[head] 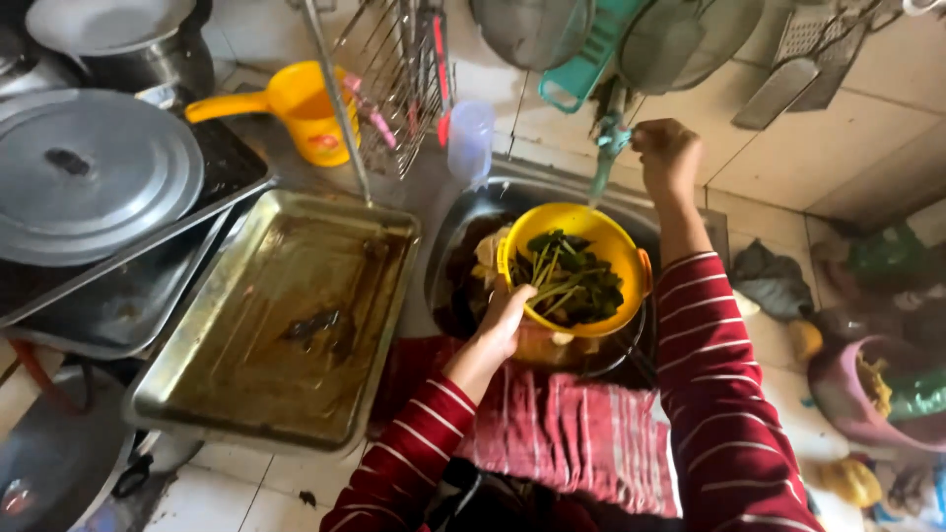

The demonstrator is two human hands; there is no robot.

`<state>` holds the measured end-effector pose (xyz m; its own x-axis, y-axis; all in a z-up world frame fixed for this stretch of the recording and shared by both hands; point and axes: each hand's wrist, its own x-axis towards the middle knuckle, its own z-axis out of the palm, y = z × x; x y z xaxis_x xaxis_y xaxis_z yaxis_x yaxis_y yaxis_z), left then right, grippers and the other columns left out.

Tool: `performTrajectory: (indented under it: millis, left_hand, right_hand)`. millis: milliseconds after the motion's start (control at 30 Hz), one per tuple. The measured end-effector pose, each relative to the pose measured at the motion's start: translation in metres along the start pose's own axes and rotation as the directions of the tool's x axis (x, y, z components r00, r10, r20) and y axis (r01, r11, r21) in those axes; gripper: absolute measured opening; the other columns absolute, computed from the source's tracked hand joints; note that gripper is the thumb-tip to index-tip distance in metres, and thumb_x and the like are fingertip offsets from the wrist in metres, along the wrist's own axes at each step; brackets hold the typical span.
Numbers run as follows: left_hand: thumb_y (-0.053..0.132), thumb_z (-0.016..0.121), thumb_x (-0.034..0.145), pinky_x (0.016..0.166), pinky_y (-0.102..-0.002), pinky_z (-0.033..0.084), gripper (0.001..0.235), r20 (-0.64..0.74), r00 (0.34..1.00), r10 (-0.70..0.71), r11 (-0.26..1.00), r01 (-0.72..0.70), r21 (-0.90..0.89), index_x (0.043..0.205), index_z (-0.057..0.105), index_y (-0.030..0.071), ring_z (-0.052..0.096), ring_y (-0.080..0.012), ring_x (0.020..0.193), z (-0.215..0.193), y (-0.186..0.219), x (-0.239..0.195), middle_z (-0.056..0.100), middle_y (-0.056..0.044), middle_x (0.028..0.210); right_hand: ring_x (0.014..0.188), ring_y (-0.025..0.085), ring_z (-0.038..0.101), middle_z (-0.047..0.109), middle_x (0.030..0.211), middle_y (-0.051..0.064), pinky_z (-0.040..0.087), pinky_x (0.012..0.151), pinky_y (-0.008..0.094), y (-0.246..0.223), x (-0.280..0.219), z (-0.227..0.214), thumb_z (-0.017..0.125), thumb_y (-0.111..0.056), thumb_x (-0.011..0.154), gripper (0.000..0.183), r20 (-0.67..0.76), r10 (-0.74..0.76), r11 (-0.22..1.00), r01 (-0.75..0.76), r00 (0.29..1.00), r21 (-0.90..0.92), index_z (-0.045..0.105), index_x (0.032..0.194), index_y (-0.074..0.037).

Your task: Sort green leafy vegetables into a bowl and kemudian wash them thoroughly in a sink.

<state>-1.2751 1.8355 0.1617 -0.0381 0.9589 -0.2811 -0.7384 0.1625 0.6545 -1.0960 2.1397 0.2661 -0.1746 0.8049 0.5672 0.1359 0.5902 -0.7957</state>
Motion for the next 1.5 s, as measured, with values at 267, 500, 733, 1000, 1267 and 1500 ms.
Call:
performTrajectory:
  millis: [267,500,733,1000,1267,1500]
  left_hand:
    - [0.039,0.056,0.095,0.064,-0.047,0.064,0.066,-0.161,0.979,0.127,0.927,-0.059,0.371,0.153,0.032,0.016,0.069,-0.0349,0.105,0.005,0.002,0.071,0.057,-0.021,0.138]
    - [0.048,0.058,0.085,0.120,-0.075,0.018,0.072,0.622,0.706,0.340,-0.621,-0.328,0.712,0.152,0.044,0.024,0.032,-0.0344,0.155,0.084,0.025,0.079,0.041,-0.013,0.163]
    - [0.026,0.054,0.094,0.113,-0.068,0.027,0.060,0.459,0.888,0.039,-0.649,-0.327,0.687,0.153,0.046,0.020,0.033,-0.0379,0.149,0.035,-0.038,0.184,0.039,-0.009,0.165]
    - [0.020,0.059,0.084,0.101,-0.080,0.030,0.052,0.289,0.949,-0.128,-0.723,-0.289,0.627,0.135,0.054,0.012,0.043,-0.0453,0.130,0.098,-0.010,0.131,0.043,-0.015,0.147]
    - [0.025,0.059,0.104,0.062,-0.046,0.056,0.029,0.192,0.887,0.421,0.319,-0.343,0.883,0.106,0.068,-0.003,0.071,-0.0327,0.070,0.055,-0.049,0.211,0.069,-0.014,0.079]
    - [0.015,0.075,0.087,0.046,-0.028,0.040,0.017,-0.237,0.873,0.427,0.851,-0.299,0.431,0.085,0.063,0.004,0.057,-0.0165,0.056,0.047,-0.086,0.263,0.059,-0.002,0.066]
  right_hand:
    - [0.067,0.019,0.070,0.074,0.087,0.011,0.058,0.056,0.033,0.012,-0.086,-0.061,0.064,-0.017,0.095,0.036,0.542,0.503,0.835,-0.540,0.674,-0.103,0.062,0.127,-0.002]
    - [0.054,0.023,0.069,0.072,0.084,0.013,0.057,0.044,0.036,-0.020,-0.135,-0.043,0.057,-0.007,0.092,0.028,0.437,0.608,0.776,-0.612,0.663,-0.149,0.069,0.116,0.003]
    - [0.059,0.029,0.071,0.072,0.078,0.019,0.058,0.052,0.040,0.011,-0.146,-0.041,0.062,-0.003,0.091,0.021,0.334,0.674,0.734,-0.650,0.659,-0.196,0.070,0.100,0.014]
    - [0.061,0.024,0.069,0.070,0.079,0.013,0.056,0.053,0.039,-0.007,-0.148,-0.037,0.059,-0.005,0.089,0.022,0.252,0.681,0.732,-0.624,0.688,-0.273,0.068,0.105,0.007]
    - [0.063,0.028,0.069,0.069,0.081,0.015,0.057,0.052,0.040,0.003,-0.148,-0.051,0.064,-0.004,0.086,0.022,0.199,0.730,0.683,-0.683,0.654,-0.259,0.065,0.103,0.010]
    - [0.062,0.031,0.072,0.071,0.082,0.018,0.060,0.050,0.042,0.020,-0.154,-0.054,0.064,-0.004,0.084,0.025,0.197,0.750,0.662,-0.713,0.632,-0.231,0.064,0.105,0.009]
